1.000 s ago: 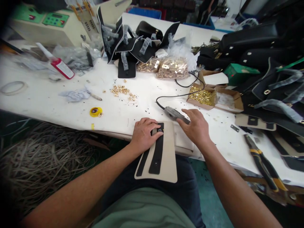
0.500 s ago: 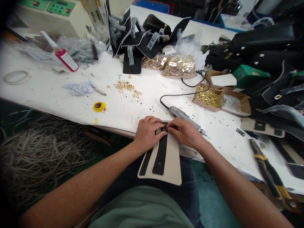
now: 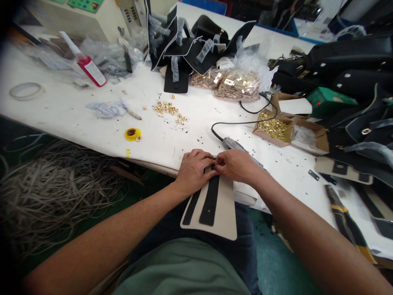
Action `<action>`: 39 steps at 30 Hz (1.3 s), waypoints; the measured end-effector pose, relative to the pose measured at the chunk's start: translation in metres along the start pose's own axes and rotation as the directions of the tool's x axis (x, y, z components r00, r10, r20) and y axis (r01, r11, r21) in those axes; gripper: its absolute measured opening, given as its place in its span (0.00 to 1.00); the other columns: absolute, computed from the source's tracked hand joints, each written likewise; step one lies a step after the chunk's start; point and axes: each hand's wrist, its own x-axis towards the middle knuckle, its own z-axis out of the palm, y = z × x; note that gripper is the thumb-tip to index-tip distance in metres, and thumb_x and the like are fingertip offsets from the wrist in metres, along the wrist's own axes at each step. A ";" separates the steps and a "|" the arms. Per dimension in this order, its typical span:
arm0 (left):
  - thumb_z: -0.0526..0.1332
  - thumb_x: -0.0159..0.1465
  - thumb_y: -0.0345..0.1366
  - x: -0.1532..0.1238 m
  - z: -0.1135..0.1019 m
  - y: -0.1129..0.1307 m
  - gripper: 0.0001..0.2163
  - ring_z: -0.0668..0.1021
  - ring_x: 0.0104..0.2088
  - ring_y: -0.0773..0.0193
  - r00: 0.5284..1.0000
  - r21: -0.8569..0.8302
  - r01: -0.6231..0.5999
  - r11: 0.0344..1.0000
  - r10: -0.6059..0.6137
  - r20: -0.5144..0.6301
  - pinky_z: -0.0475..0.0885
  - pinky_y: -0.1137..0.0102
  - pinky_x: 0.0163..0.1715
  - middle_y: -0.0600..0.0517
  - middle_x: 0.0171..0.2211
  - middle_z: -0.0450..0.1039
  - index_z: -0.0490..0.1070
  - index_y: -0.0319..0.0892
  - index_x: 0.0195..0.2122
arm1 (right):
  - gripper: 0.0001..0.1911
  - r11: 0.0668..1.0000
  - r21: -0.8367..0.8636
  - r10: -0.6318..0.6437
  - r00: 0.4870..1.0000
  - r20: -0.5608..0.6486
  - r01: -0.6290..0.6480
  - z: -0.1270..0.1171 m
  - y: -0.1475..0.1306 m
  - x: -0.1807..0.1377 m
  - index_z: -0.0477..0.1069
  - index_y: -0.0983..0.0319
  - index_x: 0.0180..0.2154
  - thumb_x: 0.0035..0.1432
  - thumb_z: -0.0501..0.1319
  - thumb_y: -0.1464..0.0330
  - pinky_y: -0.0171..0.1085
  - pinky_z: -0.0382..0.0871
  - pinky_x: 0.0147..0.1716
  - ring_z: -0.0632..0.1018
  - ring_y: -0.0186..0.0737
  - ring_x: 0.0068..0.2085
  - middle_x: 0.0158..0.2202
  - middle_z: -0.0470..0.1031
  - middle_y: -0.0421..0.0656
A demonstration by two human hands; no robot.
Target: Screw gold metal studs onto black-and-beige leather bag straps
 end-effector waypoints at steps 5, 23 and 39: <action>0.64 0.66 0.49 0.000 0.001 0.000 0.14 0.70 0.55 0.53 1.000 -0.001 0.010 1.000 -0.010 0.005 0.64 0.55 0.49 0.52 0.51 0.77 0.78 0.48 0.46 | 0.07 0.992 0.016 0.129 0.990 -0.050 -0.129 0.001 -0.007 -0.005 0.77 0.56 0.27 0.54 0.62 0.63 0.38 0.60 0.29 0.74 0.40 0.29 0.26 0.77 0.39; 0.65 0.65 0.51 0.000 0.000 0.000 0.15 0.70 0.55 0.53 1.000 -0.016 0.016 1.000 -0.016 0.008 0.64 0.55 0.50 0.53 0.52 0.77 0.78 0.49 0.46 | 0.12 0.951 0.298 0.094 0.995 -0.011 -0.087 0.008 0.010 -0.013 0.77 0.58 0.30 0.58 0.60 0.59 0.38 0.60 0.25 0.71 0.38 0.25 0.23 0.73 0.38; 0.66 0.64 0.49 0.000 0.001 0.001 0.14 0.70 0.55 0.53 1.000 0.000 0.018 1.000 -0.018 0.004 0.64 0.55 0.50 0.52 0.51 0.77 0.77 0.49 0.46 | 0.06 0.894 0.430 0.095 0.990 0.100 -0.129 0.005 0.019 0.007 0.74 0.59 0.28 0.53 0.64 0.64 0.36 0.69 0.23 0.75 0.37 0.24 0.23 0.75 0.39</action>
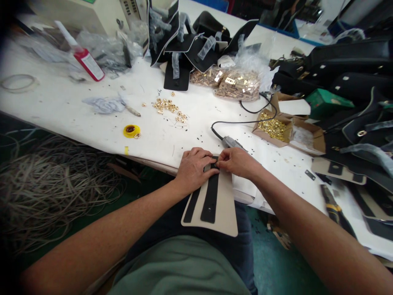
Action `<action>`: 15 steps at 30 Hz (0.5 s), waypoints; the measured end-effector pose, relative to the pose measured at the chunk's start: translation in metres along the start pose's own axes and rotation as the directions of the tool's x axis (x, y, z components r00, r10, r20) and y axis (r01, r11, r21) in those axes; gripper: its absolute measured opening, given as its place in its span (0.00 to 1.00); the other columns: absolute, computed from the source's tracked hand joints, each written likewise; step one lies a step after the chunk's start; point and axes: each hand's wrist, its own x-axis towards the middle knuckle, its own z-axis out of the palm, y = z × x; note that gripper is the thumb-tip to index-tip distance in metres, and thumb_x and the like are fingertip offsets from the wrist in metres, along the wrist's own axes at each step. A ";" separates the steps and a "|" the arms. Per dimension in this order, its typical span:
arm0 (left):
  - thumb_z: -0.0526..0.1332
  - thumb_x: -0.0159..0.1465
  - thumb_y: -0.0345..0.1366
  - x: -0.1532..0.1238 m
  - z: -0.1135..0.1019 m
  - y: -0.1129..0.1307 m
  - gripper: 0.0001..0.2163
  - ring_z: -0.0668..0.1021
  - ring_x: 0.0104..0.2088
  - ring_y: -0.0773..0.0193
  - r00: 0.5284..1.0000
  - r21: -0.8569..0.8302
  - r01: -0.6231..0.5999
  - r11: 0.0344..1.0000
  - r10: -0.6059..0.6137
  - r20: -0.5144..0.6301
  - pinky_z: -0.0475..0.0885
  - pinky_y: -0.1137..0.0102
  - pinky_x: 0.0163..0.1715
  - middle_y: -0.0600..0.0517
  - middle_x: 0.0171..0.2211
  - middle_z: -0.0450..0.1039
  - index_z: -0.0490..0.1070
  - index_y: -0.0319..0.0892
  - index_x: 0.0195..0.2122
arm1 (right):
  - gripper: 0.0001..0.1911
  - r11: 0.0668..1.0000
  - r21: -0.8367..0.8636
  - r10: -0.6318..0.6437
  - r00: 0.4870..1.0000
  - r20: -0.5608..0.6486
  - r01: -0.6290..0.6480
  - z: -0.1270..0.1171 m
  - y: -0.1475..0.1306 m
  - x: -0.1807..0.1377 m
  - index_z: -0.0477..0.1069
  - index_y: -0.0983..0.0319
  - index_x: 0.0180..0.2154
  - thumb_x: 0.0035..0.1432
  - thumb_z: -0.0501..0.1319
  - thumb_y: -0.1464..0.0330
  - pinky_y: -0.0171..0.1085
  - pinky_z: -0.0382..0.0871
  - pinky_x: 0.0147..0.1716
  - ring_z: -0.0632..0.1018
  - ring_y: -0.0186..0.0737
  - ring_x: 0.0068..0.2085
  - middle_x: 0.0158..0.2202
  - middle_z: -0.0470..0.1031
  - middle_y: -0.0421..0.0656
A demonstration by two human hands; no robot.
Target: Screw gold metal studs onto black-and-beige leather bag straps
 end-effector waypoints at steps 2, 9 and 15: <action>0.67 0.63 0.48 0.000 0.000 0.001 0.13 0.70 0.55 0.54 1.000 0.004 -0.005 1.000 0.005 -0.006 0.63 0.55 0.51 0.52 0.51 0.77 0.77 0.49 0.45 | 0.06 0.995 0.095 0.031 0.996 0.083 -0.039 -0.004 -0.001 0.007 0.74 0.60 0.26 0.51 0.66 0.65 0.36 0.71 0.22 0.76 0.38 0.24 0.21 0.74 0.40; 0.67 0.63 0.48 0.001 -0.001 0.002 0.13 0.70 0.54 0.53 1.000 0.006 0.005 1.000 -0.005 -0.010 0.64 0.56 0.50 0.53 0.50 0.77 0.78 0.49 0.45 | 0.06 0.983 0.173 0.054 0.997 0.055 -0.063 0.003 0.005 0.003 0.74 0.60 0.28 0.52 0.66 0.65 0.36 0.71 0.23 0.76 0.37 0.23 0.21 0.74 0.39; 0.67 0.63 0.48 0.000 -0.001 0.002 0.13 0.70 0.54 0.54 1.000 0.018 -0.011 1.000 0.011 -0.002 0.64 0.56 0.51 0.52 0.51 0.77 0.77 0.50 0.46 | 0.08 0.980 0.199 0.020 0.997 -0.070 -0.005 0.017 0.014 -0.008 0.75 0.60 0.29 0.54 0.64 0.63 0.36 0.70 0.23 0.75 0.36 0.24 0.24 0.75 0.40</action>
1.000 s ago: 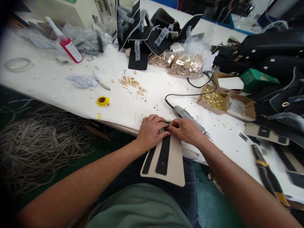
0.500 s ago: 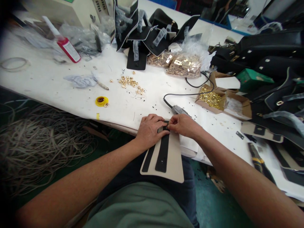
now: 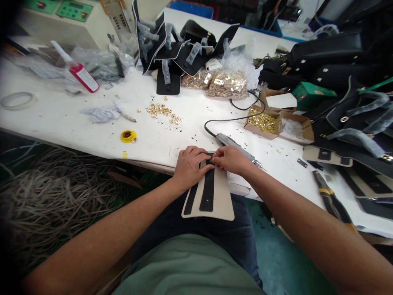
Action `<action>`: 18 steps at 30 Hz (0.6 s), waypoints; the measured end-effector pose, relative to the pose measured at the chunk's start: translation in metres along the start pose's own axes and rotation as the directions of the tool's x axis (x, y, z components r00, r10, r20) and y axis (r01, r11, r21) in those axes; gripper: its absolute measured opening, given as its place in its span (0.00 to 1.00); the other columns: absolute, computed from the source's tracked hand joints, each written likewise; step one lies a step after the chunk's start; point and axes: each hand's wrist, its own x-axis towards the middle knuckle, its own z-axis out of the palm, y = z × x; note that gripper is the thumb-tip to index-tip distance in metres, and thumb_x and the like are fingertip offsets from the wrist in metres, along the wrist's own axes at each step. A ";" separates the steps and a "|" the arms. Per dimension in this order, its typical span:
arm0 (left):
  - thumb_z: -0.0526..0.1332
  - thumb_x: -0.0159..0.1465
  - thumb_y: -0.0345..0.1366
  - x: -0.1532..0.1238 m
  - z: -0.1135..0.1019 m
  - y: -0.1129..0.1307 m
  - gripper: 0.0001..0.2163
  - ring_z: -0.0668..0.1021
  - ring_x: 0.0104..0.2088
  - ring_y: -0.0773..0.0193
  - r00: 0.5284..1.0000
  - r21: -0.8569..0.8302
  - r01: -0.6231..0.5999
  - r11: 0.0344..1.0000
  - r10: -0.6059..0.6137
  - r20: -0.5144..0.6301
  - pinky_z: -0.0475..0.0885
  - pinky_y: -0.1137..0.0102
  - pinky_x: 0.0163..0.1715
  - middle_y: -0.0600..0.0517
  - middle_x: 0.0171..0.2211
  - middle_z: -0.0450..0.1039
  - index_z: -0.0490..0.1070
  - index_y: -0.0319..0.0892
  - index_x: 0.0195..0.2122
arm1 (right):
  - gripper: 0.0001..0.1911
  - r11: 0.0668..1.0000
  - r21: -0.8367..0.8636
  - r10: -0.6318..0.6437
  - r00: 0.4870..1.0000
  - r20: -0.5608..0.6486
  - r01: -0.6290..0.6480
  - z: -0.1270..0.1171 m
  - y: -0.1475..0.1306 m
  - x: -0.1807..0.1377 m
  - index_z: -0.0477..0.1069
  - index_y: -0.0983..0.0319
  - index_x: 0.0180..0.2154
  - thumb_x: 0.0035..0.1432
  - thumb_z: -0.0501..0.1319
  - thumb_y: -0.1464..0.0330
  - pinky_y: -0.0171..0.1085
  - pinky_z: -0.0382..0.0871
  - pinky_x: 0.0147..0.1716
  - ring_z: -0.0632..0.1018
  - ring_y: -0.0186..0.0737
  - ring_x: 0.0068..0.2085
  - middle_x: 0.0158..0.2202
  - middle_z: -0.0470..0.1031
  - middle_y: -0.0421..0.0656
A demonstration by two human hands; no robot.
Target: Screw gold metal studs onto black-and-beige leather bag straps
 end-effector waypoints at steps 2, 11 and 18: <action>0.67 0.63 0.48 0.000 0.000 0.000 0.13 0.70 0.54 0.53 1.000 0.002 0.000 1.000 0.000 -0.003 0.64 0.57 0.51 0.52 0.51 0.77 0.77 0.50 0.46 | 0.07 1.000 0.008 0.004 1.000 -0.012 -0.004 0.001 -0.001 0.000 0.75 0.60 0.29 0.53 0.64 0.63 0.36 0.69 0.22 0.74 0.36 0.23 0.24 0.75 0.40; 0.69 0.62 0.46 0.001 0.002 0.000 0.13 0.70 0.54 0.54 1.000 -0.004 0.020 1.000 -0.020 -0.002 0.64 0.56 0.51 0.53 0.50 0.77 0.78 0.51 0.46 | 0.13 0.939 -0.341 -0.170 0.906 -0.387 0.030 -0.019 -0.003 -0.022 0.77 0.58 0.40 0.60 0.61 0.59 0.42 0.71 0.35 0.79 0.45 0.35 0.34 0.79 0.43; 0.69 0.61 0.47 0.004 0.000 0.000 0.13 0.71 0.53 0.54 1.000 0.010 0.005 1.000 -0.005 0.022 0.65 0.56 0.49 0.53 0.49 0.77 0.78 0.50 0.44 | 0.23 0.746 -0.649 -0.240 0.849 -0.470 -0.148 -0.035 0.039 -0.022 0.74 0.58 0.51 0.60 0.61 0.51 0.45 0.69 0.38 0.77 0.54 0.46 0.50 0.75 0.50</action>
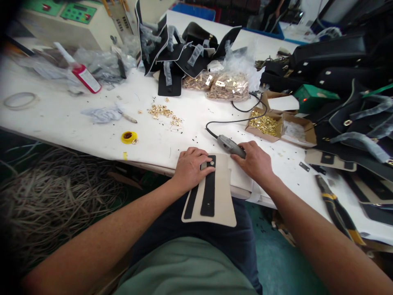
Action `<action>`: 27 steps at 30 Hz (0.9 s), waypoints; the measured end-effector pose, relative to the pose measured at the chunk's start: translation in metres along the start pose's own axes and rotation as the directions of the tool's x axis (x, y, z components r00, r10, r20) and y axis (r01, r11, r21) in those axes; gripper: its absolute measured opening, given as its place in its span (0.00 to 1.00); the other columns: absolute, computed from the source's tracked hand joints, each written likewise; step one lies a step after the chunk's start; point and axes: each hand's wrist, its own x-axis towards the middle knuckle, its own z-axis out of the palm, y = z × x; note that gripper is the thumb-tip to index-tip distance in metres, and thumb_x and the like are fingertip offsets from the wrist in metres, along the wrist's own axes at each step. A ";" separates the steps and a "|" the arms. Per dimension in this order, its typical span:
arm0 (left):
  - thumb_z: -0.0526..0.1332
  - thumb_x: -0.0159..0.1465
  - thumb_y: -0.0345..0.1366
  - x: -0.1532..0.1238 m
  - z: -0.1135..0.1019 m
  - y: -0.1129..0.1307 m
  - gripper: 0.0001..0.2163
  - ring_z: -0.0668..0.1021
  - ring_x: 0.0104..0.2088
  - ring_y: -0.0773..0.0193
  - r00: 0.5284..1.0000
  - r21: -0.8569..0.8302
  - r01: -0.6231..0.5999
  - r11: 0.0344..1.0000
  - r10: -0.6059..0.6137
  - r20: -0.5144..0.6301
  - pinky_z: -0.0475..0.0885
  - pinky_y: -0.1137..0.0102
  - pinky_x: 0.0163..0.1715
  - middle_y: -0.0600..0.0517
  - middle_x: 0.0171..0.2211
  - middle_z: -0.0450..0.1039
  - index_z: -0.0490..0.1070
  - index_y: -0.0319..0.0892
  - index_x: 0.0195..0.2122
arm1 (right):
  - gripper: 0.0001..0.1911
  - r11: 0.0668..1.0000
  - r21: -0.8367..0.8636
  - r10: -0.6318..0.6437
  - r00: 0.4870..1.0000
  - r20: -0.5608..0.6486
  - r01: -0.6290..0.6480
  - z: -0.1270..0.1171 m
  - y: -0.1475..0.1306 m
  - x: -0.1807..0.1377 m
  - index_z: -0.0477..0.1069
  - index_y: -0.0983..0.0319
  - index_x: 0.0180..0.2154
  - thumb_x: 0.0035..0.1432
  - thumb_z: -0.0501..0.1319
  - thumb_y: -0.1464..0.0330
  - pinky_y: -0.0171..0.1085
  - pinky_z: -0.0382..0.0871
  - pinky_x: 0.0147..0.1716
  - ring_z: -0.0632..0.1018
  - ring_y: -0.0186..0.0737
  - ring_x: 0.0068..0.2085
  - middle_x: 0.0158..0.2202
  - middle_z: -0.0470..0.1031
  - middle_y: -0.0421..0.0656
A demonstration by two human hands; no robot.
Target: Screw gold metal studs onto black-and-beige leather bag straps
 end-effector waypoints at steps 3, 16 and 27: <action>0.70 0.61 0.47 0.002 -0.001 0.001 0.12 0.71 0.53 0.54 1.000 0.000 -0.003 1.000 0.003 0.002 0.65 0.56 0.49 0.53 0.49 0.77 0.78 0.49 0.43 | 0.21 0.977 0.212 0.002 1.000 -0.008 -0.001 -0.003 0.001 0.001 0.75 0.58 0.48 0.61 0.59 0.52 0.45 0.70 0.40 0.77 0.52 0.44 0.45 0.76 0.48; 0.69 0.61 0.49 0.006 -0.003 0.000 0.13 0.71 0.54 0.53 0.999 -0.004 0.021 1.000 -0.021 0.042 0.64 0.56 0.48 0.54 0.50 0.77 0.79 0.50 0.43 | 0.16 0.283 0.941 0.375 0.882 -0.286 0.185 -0.023 -0.098 -0.004 0.64 0.55 0.33 0.57 0.66 0.53 0.38 0.69 0.24 0.71 0.37 0.22 0.22 0.64 0.35; 0.66 0.64 0.50 0.006 -0.007 0.001 0.13 0.70 0.54 0.53 0.998 0.004 0.020 1.000 -0.020 0.065 0.62 0.57 0.47 0.54 0.51 0.77 0.80 0.51 0.45 | 0.13 0.183 0.903 0.258 0.868 -0.425 0.388 -0.002 -0.106 0.010 0.69 0.58 0.28 0.57 0.68 0.59 0.35 0.67 0.18 0.70 0.34 0.18 0.19 0.68 0.34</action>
